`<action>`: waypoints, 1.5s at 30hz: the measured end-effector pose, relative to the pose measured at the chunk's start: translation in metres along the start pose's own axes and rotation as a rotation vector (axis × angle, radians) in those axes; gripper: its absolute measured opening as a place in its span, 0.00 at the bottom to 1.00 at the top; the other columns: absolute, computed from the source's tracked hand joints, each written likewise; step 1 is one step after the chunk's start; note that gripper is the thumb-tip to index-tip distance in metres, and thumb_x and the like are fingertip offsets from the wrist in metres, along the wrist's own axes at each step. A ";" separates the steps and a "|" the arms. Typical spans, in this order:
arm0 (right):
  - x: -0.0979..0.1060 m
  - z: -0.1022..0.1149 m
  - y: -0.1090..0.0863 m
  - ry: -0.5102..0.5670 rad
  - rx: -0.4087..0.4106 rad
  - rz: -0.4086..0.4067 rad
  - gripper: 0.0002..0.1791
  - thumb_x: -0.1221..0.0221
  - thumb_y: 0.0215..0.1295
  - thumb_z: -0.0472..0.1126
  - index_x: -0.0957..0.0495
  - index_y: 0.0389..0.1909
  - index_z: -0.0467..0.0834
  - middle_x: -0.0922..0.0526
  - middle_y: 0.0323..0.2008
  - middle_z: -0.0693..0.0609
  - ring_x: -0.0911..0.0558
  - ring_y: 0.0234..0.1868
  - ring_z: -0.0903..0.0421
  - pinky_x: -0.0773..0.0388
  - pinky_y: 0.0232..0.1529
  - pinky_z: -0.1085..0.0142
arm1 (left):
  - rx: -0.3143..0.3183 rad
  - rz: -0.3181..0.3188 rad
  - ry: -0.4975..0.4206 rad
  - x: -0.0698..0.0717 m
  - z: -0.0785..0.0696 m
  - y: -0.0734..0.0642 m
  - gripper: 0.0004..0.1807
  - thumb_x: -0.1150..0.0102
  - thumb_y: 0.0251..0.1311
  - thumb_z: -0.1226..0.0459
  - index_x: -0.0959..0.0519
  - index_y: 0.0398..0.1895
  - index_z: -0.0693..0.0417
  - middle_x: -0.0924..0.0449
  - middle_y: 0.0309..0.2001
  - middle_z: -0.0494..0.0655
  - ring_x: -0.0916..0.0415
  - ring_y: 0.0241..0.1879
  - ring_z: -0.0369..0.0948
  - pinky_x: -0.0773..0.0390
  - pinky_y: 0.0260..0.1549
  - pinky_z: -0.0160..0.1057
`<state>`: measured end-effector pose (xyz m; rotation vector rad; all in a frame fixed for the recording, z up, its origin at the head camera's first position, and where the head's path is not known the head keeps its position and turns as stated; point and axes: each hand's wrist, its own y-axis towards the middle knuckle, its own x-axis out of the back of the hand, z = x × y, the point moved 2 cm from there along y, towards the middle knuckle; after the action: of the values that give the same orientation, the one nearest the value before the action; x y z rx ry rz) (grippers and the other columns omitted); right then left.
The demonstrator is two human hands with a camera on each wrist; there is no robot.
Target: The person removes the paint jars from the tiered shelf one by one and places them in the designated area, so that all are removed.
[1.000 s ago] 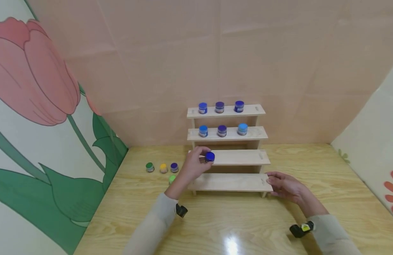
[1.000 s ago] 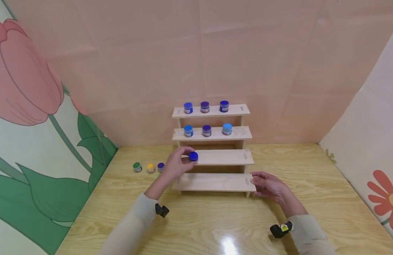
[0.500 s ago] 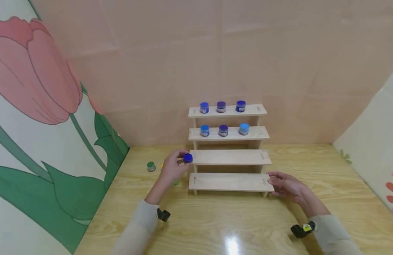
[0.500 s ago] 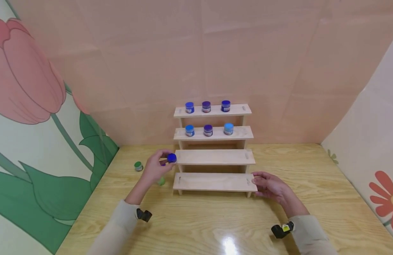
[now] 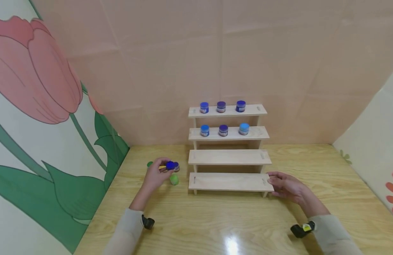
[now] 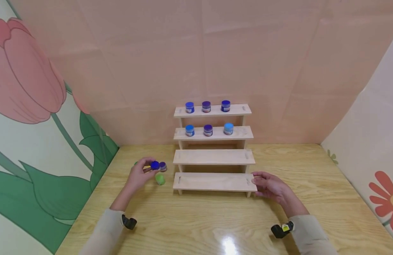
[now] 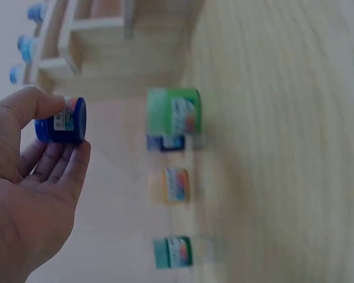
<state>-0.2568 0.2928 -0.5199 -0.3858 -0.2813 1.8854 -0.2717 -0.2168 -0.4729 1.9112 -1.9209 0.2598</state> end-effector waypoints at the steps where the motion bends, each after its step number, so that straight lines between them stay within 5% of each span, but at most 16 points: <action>1: 0.000 0.000 0.000 0.001 -0.004 -0.004 0.15 0.45 0.76 0.39 0.31 0.60 0.49 0.18 0.44 0.57 0.17 0.44 0.59 0.15 0.46 0.62 | -0.002 -0.005 0.008 0.002 0.003 0.000 0.25 0.29 0.58 0.70 0.24 0.59 0.60 0.24 0.57 0.58 0.26 0.60 0.54 0.21 0.60 0.49; 11: 0.001 0.001 0.001 0.005 -0.006 -0.002 0.13 0.45 0.77 0.40 0.30 0.58 0.51 0.18 0.44 0.57 0.17 0.44 0.59 0.15 0.45 0.63 | 0.022 0.010 0.060 0.014 0.030 -0.002 0.24 0.30 0.58 0.71 0.24 0.58 0.62 0.23 0.54 0.57 0.25 0.58 0.53 0.20 0.59 0.48; 26: 0.000 -0.001 0.001 0.024 0.007 0.006 0.11 0.46 0.77 0.38 0.27 0.54 0.54 0.17 0.42 0.58 0.17 0.43 0.60 0.15 0.44 0.63 | 0.158 0.030 0.169 0.023 0.061 -0.003 0.22 0.29 0.58 0.71 0.24 0.55 0.60 0.22 0.55 0.59 0.23 0.57 0.55 0.18 0.56 0.51; 39: 0.000 -0.002 0.000 0.029 0.001 -0.003 0.12 0.45 0.76 0.38 0.28 0.56 0.52 0.17 0.43 0.57 0.17 0.43 0.59 0.15 0.44 0.62 | 0.213 0.044 0.243 0.022 0.065 -0.001 0.21 0.30 0.60 0.69 0.24 0.56 0.58 0.21 0.55 0.58 0.25 0.57 0.55 0.23 0.58 0.56; 45: -0.001 -0.001 -0.001 0.019 -0.002 -0.010 0.15 0.44 0.76 0.39 0.29 0.59 0.49 0.17 0.43 0.57 0.17 0.44 0.59 0.15 0.44 0.62 | 0.212 0.050 0.235 0.024 0.054 0.001 0.26 0.30 0.59 0.69 0.26 0.61 0.60 0.23 0.57 0.58 0.25 0.58 0.54 0.23 0.59 0.54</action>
<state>-0.2558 0.2919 -0.5201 -0.4032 -0.2718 1.8710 -0.2802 -0.2609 -0.5108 1.8663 -1.8450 0.6956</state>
